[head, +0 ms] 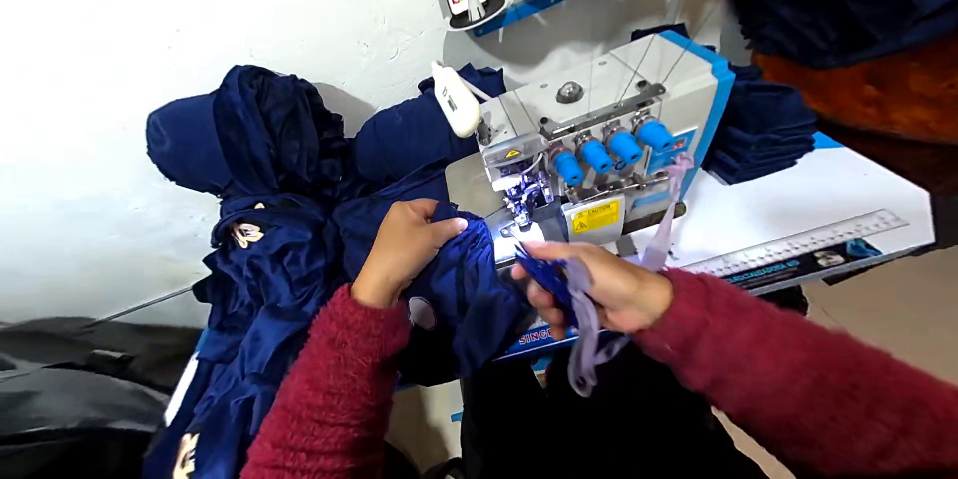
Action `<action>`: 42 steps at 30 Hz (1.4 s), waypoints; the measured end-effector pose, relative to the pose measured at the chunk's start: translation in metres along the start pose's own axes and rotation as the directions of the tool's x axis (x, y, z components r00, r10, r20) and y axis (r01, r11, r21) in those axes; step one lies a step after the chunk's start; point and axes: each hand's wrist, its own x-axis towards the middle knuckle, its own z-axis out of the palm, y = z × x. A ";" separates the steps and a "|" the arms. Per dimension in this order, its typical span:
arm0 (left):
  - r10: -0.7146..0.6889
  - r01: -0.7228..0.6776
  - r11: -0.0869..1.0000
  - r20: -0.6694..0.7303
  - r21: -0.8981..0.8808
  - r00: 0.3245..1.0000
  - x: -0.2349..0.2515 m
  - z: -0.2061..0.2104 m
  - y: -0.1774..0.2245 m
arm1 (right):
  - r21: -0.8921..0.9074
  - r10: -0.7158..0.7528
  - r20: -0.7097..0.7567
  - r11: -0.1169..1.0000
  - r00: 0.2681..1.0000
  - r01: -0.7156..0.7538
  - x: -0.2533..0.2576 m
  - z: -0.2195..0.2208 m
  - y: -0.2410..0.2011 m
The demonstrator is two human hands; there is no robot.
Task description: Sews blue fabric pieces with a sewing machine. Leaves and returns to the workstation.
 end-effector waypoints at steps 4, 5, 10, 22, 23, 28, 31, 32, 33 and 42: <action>0.109 -0.102 0.988 -0.056 0.113 0.992 -0.009 0.004 0.001 | 0.019 0.130 -0.063 0.991 0.990 -0.129 0.036 0.009 -0.029; 0.119 -0.112 0.987 -0.057 0.116 0.991 -0.009 0.004 0.002 | 0.028 0.145 -0.066 0.989 0.987 -0.143 0.041 0.009 -0.032; 0.147 -0.140 0.984 -0.053 0.114 0.988 -0.009 0.006 0.000 | 0.083 0.120 -0.032 0.990 0.992 -0.118 0.046 0.010 -0.030; 0.092 -0.114 0.983 -0.150 -0.145 0.984 -0.066 -0.008 -0.027 | 0.138 0.024 0.314 0.988 0.949 -0.071 -0.010 -0.032 0.016; 0.100 -0.123 0.981 -0.149 -0.154 0.984 -0.067 -0.006 -0.027 | 0.094 0.057 0.303 0.992 0.951 -0.090 -0.005 -0.024 0.014; 0.142 -0.159 0.979 -0.132 -0.128 0.981 -0.072 0.003 -0.018 | -0.005 0.134 0.240 0.991 0.962 -0.136 0.024 0.011 0.002; 0.120 -0.135 0.984 -0.128 -0.120 0.985 -0.077 0.002 -0.018 | 0.020 0.091 0.286 0.995 0.954 -0.101 0.020 0.015 0.004; 0.115 -0.132 0.983 -0.131 -0.129 0.985 -0.078 0.001 -0.020 | 0.023 0.052 0.317 0.998 0.947 -0.062 0.016 0.010 0.006; 0.122 -0.140 0.980 -0.134 -0.139 0.984 -0.080 0.000 -0.023 | 0.029 0.004 0.344 0.999 0.939 -0.015 0.010 0.002 0.010; 0.412 -0.447 0.872 -0.197 -0.198 0.890 -0.113 -0.033 -0.057 | -0.952 -0.767 -0.289 0.293 0.573 -0.089 -0.070 -0.153 0.040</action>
